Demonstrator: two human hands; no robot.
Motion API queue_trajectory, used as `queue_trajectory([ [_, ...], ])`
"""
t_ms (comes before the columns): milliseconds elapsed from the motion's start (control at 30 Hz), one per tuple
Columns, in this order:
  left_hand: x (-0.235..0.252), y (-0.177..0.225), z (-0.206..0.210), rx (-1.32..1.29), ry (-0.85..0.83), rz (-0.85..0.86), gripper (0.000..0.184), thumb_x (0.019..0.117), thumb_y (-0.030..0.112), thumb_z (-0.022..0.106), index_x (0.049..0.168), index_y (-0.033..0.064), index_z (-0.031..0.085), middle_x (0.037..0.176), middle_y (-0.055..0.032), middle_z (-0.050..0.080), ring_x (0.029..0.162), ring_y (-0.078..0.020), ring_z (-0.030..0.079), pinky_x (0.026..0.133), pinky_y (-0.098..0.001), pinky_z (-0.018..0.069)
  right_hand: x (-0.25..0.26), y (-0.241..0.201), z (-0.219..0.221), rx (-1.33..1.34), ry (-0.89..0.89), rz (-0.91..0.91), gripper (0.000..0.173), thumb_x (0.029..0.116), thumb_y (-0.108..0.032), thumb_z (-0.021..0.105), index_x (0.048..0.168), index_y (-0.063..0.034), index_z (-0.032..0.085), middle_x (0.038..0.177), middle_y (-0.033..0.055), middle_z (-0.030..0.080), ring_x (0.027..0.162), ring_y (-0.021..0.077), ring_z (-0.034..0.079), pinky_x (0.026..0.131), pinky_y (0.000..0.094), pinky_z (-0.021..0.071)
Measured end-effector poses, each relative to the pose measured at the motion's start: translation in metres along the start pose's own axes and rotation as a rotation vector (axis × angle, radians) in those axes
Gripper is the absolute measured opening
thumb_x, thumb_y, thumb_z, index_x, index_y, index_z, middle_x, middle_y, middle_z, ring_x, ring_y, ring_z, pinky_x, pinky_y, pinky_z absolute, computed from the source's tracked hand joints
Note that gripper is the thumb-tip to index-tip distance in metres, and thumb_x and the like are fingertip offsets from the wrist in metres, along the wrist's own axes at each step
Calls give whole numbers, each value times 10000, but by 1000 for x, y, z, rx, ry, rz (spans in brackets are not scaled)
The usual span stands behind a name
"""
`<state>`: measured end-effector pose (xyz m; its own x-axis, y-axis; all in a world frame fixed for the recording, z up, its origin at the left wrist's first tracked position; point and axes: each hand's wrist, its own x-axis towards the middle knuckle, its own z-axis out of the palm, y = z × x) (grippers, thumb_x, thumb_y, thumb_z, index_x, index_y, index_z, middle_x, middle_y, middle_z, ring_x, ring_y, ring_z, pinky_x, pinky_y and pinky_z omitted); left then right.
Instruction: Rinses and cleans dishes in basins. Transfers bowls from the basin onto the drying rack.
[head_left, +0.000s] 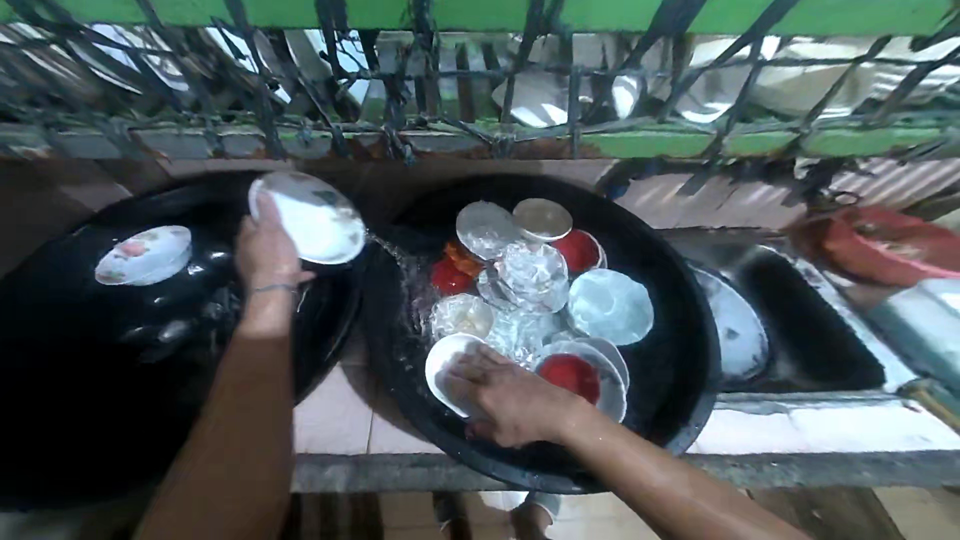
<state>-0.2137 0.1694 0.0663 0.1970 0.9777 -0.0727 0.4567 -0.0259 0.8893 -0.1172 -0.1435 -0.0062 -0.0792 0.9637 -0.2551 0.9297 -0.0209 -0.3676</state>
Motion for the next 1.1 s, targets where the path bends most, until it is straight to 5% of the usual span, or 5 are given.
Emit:
queue_trajectory([
  [167, -9, -8, -30, 86, 128, 207, 866, 1030, 499, 545, 1621, -11, 172, 1599, -325, 313, 1484, -441, 348, 1203, -584, 311, 4, 34, 18, -64, 190, 72, 372, 1005, -137, 621, 1371, -78, 648, 1424, 155, 613, 1371, 332, 537, 1198, 509, 363],
  [333, -110, -20, 81, -123, -508, 346, 480, 1097, 323, 477, 1472, 23, 496, 1419, -192, 587, 1281, -278, 607, 1072, -483, 512, 45, 64, -14, 814, 568, 515, 443, 1071, -374, 550, 1146, 42, 682, 1011, 220, 701, 960, 335, 687, 900, 554, 547],
  [500, -141, -37, 178, 48, -623, 222, 622, 1062, 488, 512, 1495, 43, 483, 1458, -235, 552, 1386, -378, 505, 1166, -587, 373, 86, 60, -18, 1815, 1090, 485, 743, 1076, -629, 159, 1560, -113, 389, 1490, 136, 531, 1344, 244, 529, 1098, 495, 449],
  [767, -139, -28, 173, -368, -695, -356, 672, 1014, 672, 411, 1357, 122, 590, 1226, -153, 659, 1095, -297, 632, 879, -557, 531, 48, 67, -8, 779, 614, 468, 686, 1099, -549, 266, 1264, -24, 675, 1319, 215, 641, 1263, 356, 601, 1091, 607, 447],
  [1100, -56, 7, 57, 255, 6, 377, 613, 1032, 523, 542, 1391, 28, 582, 1396, -261, 582, 1317, -432, 545, 1078, -671, 410, 17, 143, -33, 128, 397, 646, 694, 957, -279, 690, 1551, -36, 424, 1598, 273, 368, 1494, 451, 331, 1204, 655, 261],
])
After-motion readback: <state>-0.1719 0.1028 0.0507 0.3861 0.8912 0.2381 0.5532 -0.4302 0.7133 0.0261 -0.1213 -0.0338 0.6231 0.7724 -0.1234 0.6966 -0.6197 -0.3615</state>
